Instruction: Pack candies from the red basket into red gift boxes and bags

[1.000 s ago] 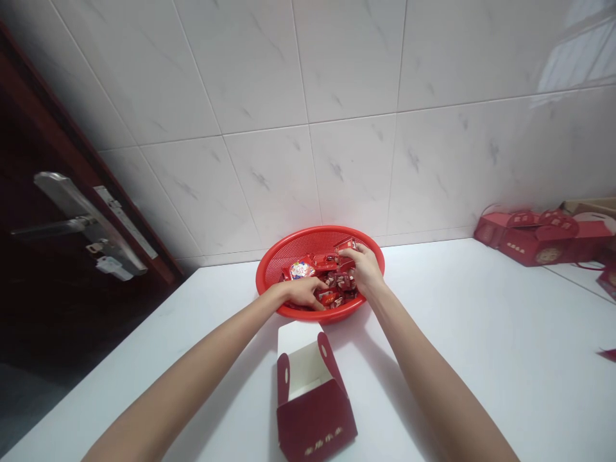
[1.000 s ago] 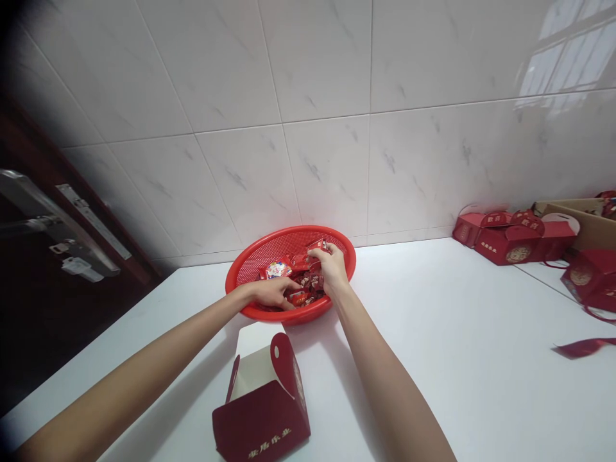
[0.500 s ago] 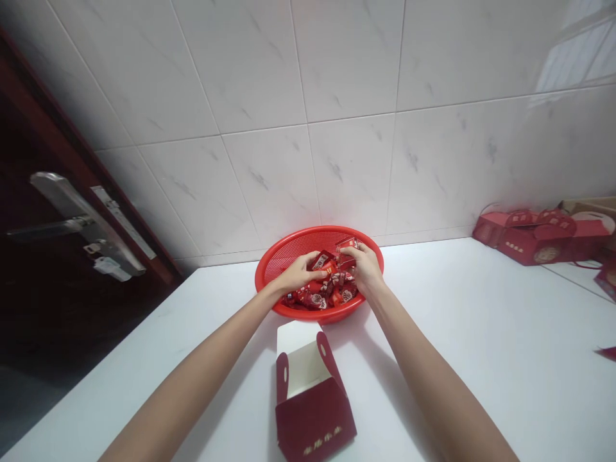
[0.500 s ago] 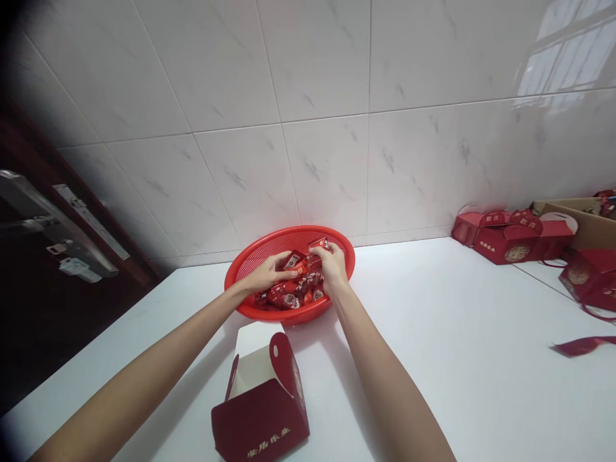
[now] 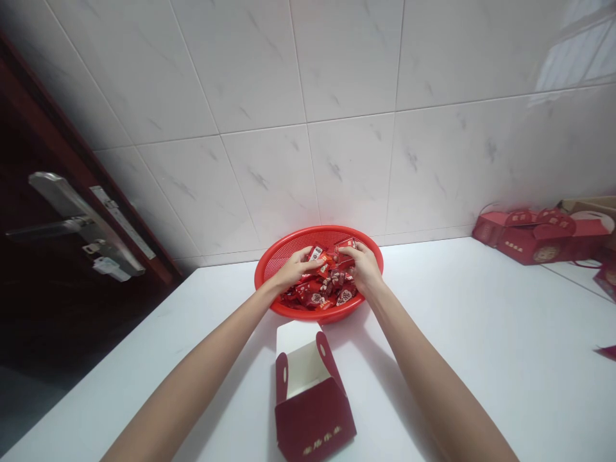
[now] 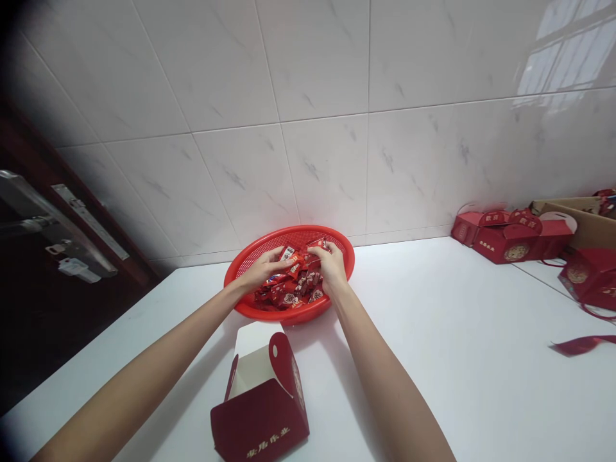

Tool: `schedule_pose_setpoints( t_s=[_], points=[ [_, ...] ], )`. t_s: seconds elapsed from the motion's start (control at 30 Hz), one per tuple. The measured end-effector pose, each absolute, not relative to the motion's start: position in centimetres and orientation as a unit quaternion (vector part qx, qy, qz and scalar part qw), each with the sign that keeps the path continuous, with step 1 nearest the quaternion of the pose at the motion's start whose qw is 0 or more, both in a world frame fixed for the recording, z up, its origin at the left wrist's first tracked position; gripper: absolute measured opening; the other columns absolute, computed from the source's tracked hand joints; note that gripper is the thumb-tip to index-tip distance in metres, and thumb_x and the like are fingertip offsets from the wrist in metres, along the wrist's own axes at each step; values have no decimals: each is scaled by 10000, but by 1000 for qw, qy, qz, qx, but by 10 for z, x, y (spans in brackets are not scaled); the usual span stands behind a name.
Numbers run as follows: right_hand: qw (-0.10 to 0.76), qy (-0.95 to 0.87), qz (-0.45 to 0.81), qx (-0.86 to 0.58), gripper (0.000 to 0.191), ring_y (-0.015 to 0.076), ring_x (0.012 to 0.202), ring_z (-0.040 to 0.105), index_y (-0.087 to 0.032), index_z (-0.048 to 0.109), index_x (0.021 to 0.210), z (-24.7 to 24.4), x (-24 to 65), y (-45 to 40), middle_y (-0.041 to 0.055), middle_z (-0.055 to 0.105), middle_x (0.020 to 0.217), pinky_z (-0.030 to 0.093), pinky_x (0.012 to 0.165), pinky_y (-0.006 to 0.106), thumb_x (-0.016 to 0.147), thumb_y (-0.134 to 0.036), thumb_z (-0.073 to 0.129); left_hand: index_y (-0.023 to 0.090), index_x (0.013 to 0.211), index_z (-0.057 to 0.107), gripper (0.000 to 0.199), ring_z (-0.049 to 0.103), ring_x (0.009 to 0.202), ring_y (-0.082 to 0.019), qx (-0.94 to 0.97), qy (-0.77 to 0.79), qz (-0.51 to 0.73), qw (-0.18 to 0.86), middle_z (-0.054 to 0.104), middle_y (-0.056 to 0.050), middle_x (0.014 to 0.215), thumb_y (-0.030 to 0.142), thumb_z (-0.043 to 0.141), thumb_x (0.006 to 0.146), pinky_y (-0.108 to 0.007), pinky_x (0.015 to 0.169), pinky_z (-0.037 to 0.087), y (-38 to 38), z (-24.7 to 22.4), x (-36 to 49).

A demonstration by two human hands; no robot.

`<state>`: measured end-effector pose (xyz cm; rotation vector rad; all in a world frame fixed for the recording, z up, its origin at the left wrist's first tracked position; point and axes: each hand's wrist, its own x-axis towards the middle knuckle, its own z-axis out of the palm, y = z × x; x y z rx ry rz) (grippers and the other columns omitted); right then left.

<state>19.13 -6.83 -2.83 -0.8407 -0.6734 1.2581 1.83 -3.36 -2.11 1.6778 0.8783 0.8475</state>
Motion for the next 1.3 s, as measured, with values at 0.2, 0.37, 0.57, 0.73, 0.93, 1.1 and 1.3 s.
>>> schedule_pose_setpoints(
  t_s=[0.2, 0.37, 0.57, 0.73, 0.93, 1.1, 1.3],
  points=[
    [672, -318, 559, -366, 340, 164, 639, 646, -225, 580, 774, -28, 191, -72, -29, 684, 700, 483, 481, 244, 525, -209, 810, 150, 1047, 628, 520, 668, 948, -221, 713, 355, 350, 493, 715, -55, 1008, 394, 856, 648, -363, 878, 520, -36, -21, 19],
    [673, -323, 564, -353, 333, 161, 656, 651, -220, 608, 778, -28, 191, -71, -23, 686, 732, 507, 505, 253, 538, -258, 836, 155, 965, 632, 487, 659, 895, -211, 735, 376, 343, 449, 699, -39, 958, 426, 856, 629, -337, 833, 511, -36, -21, 18],
    [673, -327, 566, -346, 390, 172, 683, 668, -209, 637, 822, -26, 191, -74, -12, 699, 773, 532, 536, 272, 506, -238, 864, 157, 839, 636, 463, 618, 739, -183, 749, 413, 310, 415, 661, -4, 788, 551, 805, 662, -297, 687, 485, -34, -21, 17],
    [671, -316, 567, -358, 353, 158, 683, 668, -205, 645, 787, -24, 191, -76, -16, 701, 759, 514, 536, 245, 504, -210, 856, 155, 860, 669, 419, 650, 828, -219, 766, 408, 313, 385, 709, -47, 876, 543, 740, 720, -329, 765, 507, -30, -25, 16],
    [669, -328, 564, -356, 340, 154, 653, 652, -204, 629, 764, -26, 191, -74, -23, 679, 712, 514, 549, 255, 514, -233, 858, 177, 919, 693, 278, 678, 966, -273, 767, 485, 294, 299, 751, -105, 1041, 356, 682, 707, -375, 861, 513, -24, -33, 12],
    [667, -324, 564, -364, 327, 154, 654, 650, -204, 620, 747, -26, 191, -73, -20, 677, 704, 485, 526, 242, 516, -221, 850, 202, 663, 680, 91, 651, 664, -236, 810, 507, 93, 280, 703, -29, 668, 241, 688, 581, -303, 605, 472, -32, -33, 13],
    [664, -326, 564, -368, 298, 156, 657, 652, -205, 615, 724, -25, 191, -74, -16, 688, 702, 498, 532, 243, 519, -218, 831, 218, 625, 592, 127, 547, 545, -182, 814, 513, -67, 263, 572, 25, 563, 226, 677, 531, -275, 509, 378, -40, -27, 18]
  ],
)
